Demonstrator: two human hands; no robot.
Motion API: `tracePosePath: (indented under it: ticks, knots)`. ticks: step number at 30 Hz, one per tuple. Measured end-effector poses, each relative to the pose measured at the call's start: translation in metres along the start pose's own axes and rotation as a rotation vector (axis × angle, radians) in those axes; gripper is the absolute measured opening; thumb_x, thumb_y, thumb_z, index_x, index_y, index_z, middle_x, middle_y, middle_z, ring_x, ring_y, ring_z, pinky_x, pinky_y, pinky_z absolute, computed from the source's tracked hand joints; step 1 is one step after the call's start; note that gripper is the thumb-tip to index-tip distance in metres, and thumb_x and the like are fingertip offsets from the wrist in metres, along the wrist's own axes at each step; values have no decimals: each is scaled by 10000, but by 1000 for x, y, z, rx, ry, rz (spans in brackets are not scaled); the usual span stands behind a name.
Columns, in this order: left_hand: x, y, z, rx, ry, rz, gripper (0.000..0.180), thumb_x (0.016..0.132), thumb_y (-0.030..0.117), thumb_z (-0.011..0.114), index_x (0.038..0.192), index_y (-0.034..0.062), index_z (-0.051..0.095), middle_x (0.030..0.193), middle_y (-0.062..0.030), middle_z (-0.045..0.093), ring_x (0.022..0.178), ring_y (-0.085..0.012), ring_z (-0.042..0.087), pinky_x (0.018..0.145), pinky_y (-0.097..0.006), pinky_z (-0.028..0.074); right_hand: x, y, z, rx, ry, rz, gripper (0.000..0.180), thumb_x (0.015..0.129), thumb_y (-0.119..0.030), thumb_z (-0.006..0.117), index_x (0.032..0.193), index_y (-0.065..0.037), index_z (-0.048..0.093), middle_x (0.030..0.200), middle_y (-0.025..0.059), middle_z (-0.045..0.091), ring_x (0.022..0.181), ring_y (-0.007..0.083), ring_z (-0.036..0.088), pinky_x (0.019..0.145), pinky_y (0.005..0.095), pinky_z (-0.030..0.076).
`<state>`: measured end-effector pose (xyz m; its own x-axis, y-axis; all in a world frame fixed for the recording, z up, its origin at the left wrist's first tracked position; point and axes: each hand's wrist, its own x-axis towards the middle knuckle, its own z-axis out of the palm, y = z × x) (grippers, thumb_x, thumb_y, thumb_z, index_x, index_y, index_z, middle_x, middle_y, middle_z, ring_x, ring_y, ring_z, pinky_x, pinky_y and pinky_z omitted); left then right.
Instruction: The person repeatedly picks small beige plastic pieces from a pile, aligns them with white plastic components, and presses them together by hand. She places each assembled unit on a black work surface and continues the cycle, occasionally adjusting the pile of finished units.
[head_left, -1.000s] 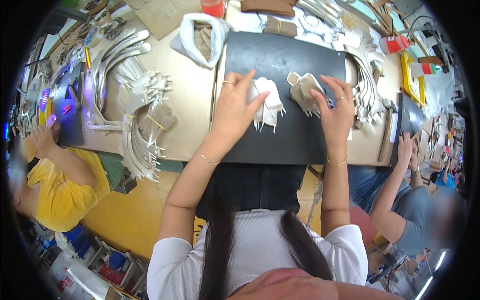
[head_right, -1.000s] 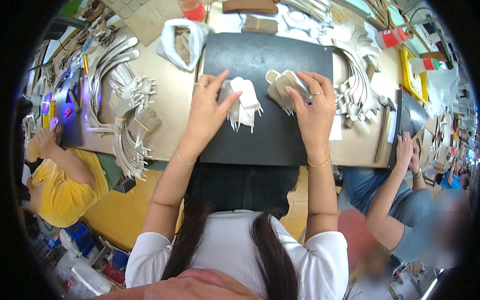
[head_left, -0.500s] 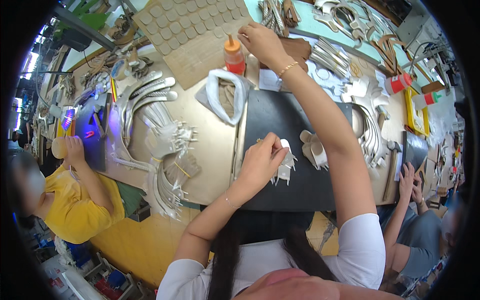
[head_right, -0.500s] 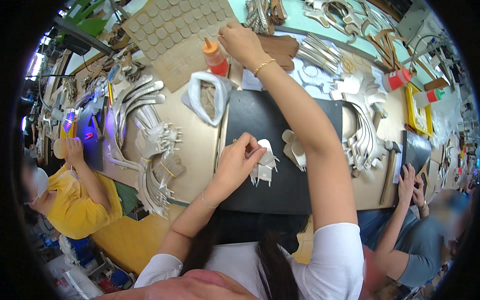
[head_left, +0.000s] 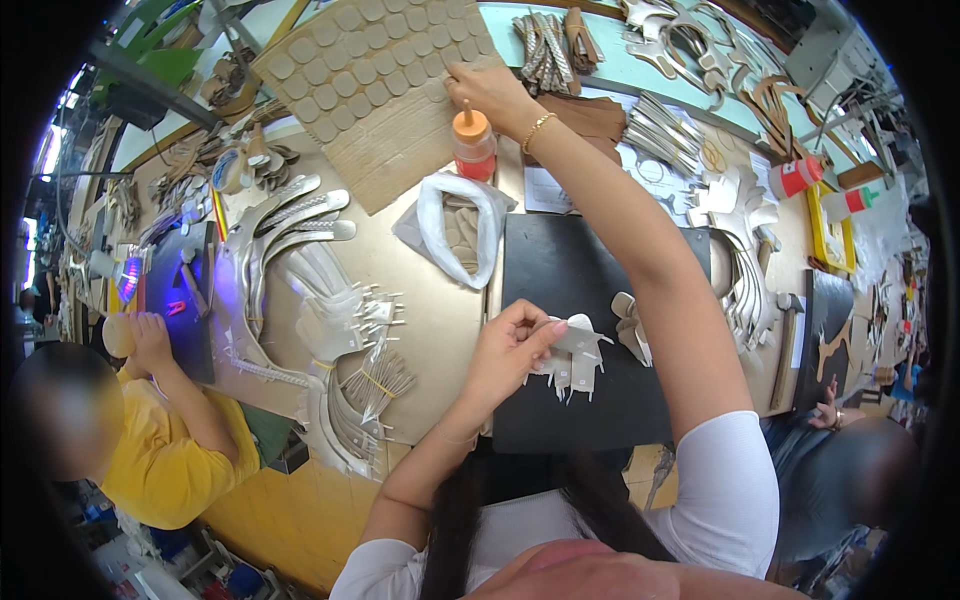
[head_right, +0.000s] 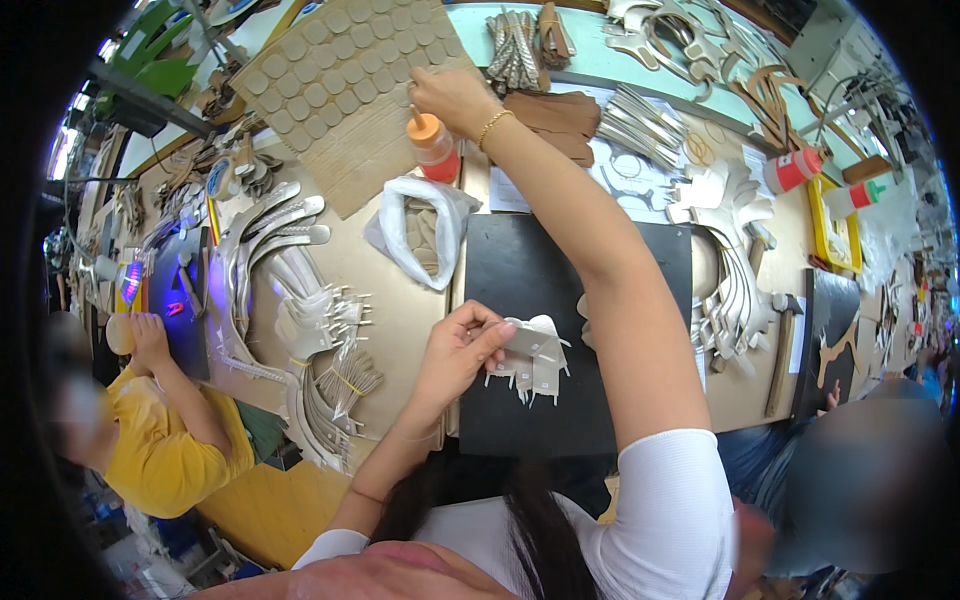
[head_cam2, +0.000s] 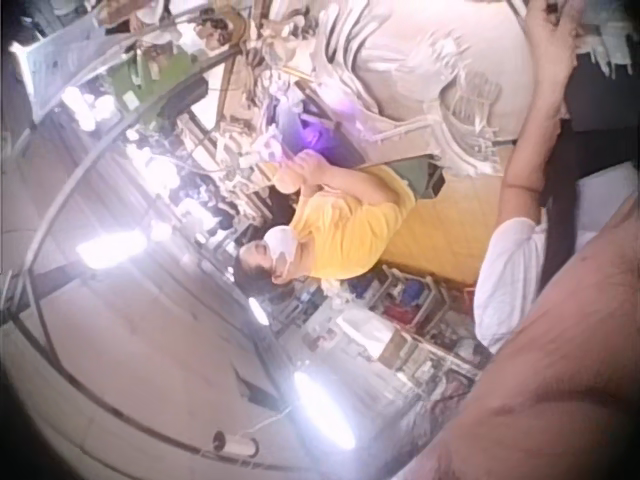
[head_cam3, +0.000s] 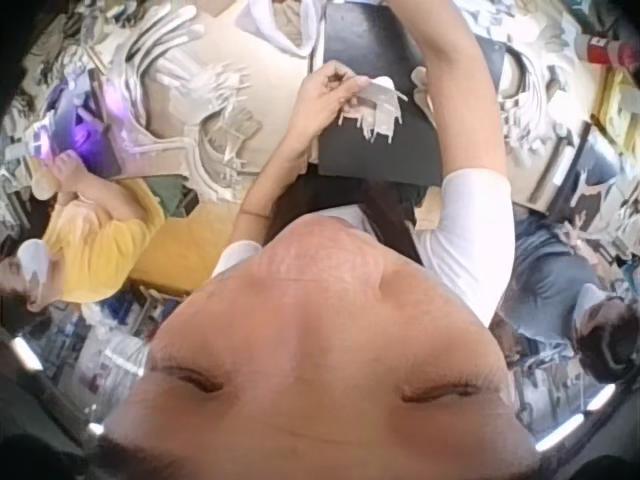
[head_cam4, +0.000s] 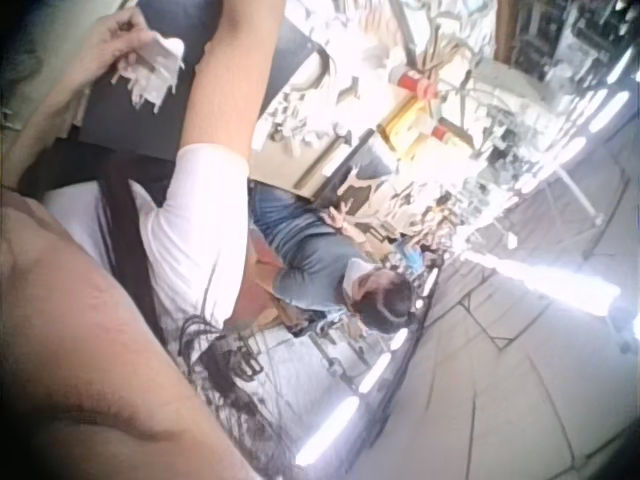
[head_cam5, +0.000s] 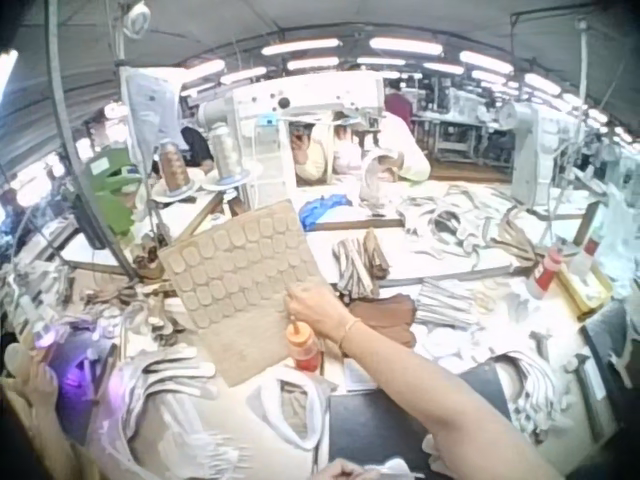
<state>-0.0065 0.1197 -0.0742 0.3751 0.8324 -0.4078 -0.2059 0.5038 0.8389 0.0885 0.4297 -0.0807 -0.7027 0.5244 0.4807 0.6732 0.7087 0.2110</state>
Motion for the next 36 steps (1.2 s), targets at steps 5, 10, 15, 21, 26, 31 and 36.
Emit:
tracePosePath:
  ticks: [5,10,15,21,26,31,36]
  knots:
    - [-11,9,-3,-105,46,146,133,910,54,665,977,-49,612,788,-105,653,692,-145,651,605,-246,539,0,-2,1,85,-10,212,143,865,-132,582,944,-20,626,986,116,591,787,293,674,647,380,563]
    - [-29,19,-3,-98,150,209,276,910,18,641,1163,-68,571,896,-143,668,748,-184,680,680,-274,568,-3,7,-21,405,254,655,237,899,-228,618,967,-6,665,1032,160,649,852,291,666,762,394,531]
    - [-50,21,-12,8,192,276,324,924,-1,615,1232,-68,540,912,-141,669,819,-185,689,698,-264,560,-36,3,-94,895,342,914,213,859,-177,662,892,32,683,785,142,698,757,191,680,689,309,526]
    - [-73,25,-8,-24,185,277,396,902,-49,604,1287,-76,514,969,-163,667,846,-220,708,749,-280,589,-132,-83,-217,1355,39,811,198,903,-231,663,928,-37,695,1079,31,656,887,109,588,803,284,475]
    - [-95,31,7,-5,109,297,413,899,-73,587,1304,-82,507,1024,-174,662,883,-230,702,783,-293,588,-179,-160,-262,1469,-131,765,138,870,-167,717,880,-30,703,1049,57,642,930,126,598,809,272,486]
    - [-116,32,20,28,43,273,407,896,-102,555,1301,-85,514,1039,-174,662,911,-231,695,805,-304,580,-198,-182,-271,1477,-144,810,145,853,-157,724,873,-16,695,990,60,660,878,134,592,785,275,467]
    - [-128,31,30,60,32,245,408,896,-114,534,1303,-87,512,1053,-174,655,920,-239,693,809,-309,579,-207,-190,-282,1432,-142,845,130,839,-131,723,863,-7,690,934,61,681,812,131,581,728,273,449]
